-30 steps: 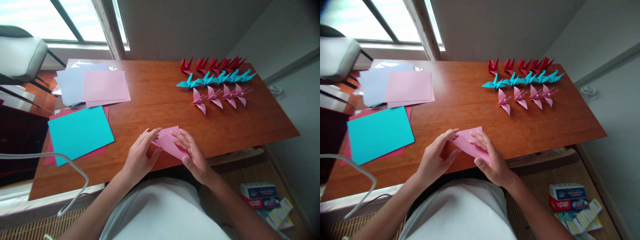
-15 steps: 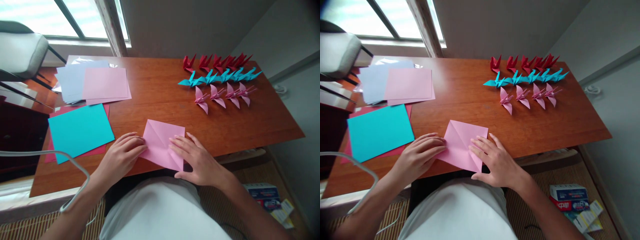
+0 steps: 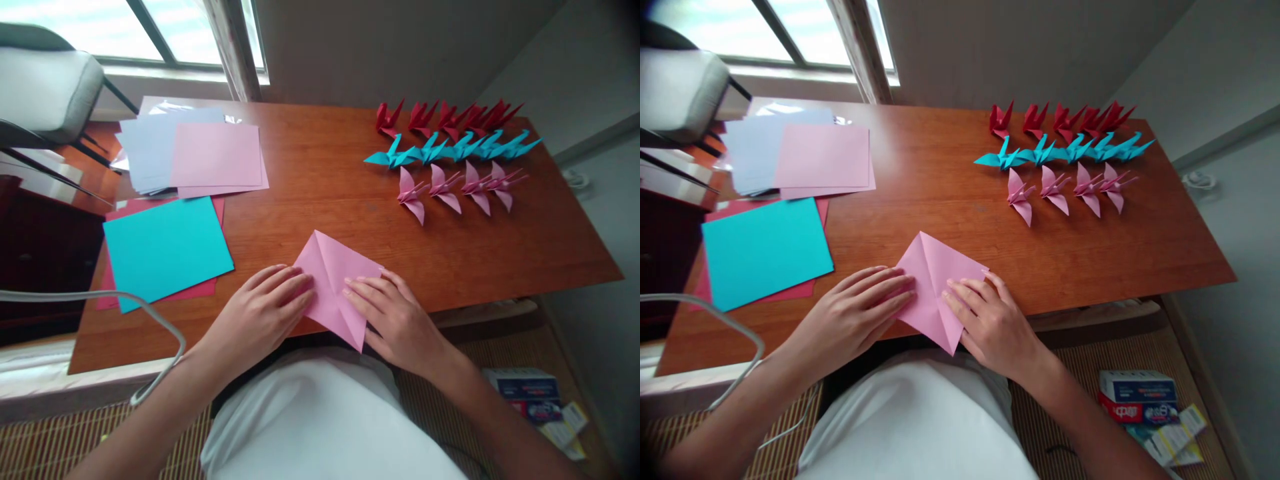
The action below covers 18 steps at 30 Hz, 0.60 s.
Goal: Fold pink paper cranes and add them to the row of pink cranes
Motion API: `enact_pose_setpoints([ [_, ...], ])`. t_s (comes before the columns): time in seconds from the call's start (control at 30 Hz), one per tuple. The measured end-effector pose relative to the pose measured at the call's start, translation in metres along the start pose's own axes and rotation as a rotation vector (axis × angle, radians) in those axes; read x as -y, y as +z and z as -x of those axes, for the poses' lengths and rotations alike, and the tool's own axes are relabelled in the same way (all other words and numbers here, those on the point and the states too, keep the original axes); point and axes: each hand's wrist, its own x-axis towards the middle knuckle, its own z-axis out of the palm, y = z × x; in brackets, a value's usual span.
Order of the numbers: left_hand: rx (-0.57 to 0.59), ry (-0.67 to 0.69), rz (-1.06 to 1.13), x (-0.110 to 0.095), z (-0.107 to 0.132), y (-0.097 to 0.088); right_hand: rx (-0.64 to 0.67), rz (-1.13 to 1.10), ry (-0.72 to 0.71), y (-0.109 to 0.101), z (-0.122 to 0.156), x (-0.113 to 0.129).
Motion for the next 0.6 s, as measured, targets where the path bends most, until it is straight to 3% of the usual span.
enact_pose_setpoints([
  [0.2,-0.062,-0.121,0.297,0.009,-0.001,0.002,-0.247,-0.203,0.014,0.003,-0.007,-0.012],
  [0.3,-0.168,-0.267,0.312,0.007,-0.002,0.004,-0.308,-0.288,0.183,0.005,-0.015,-0.014],
  [0.4,-0.249,-0.406,0.188,-0.005,-0.006,0.002,-0.309,-0.332,0.356,0.003,-0.025,-0.012],
  [0.5,-0.300,-0.327,0.012,-0.029,-0.013,-0.004,-0.251,-0.363,0.408,-0.001,-0.038,-0.012],
  [0.6,-0.207,-0.201,-0.054,-0.056,-0.019,-0.002,-0.212,-0.337,0.398,-0.005,-0.050,-0.013],
])
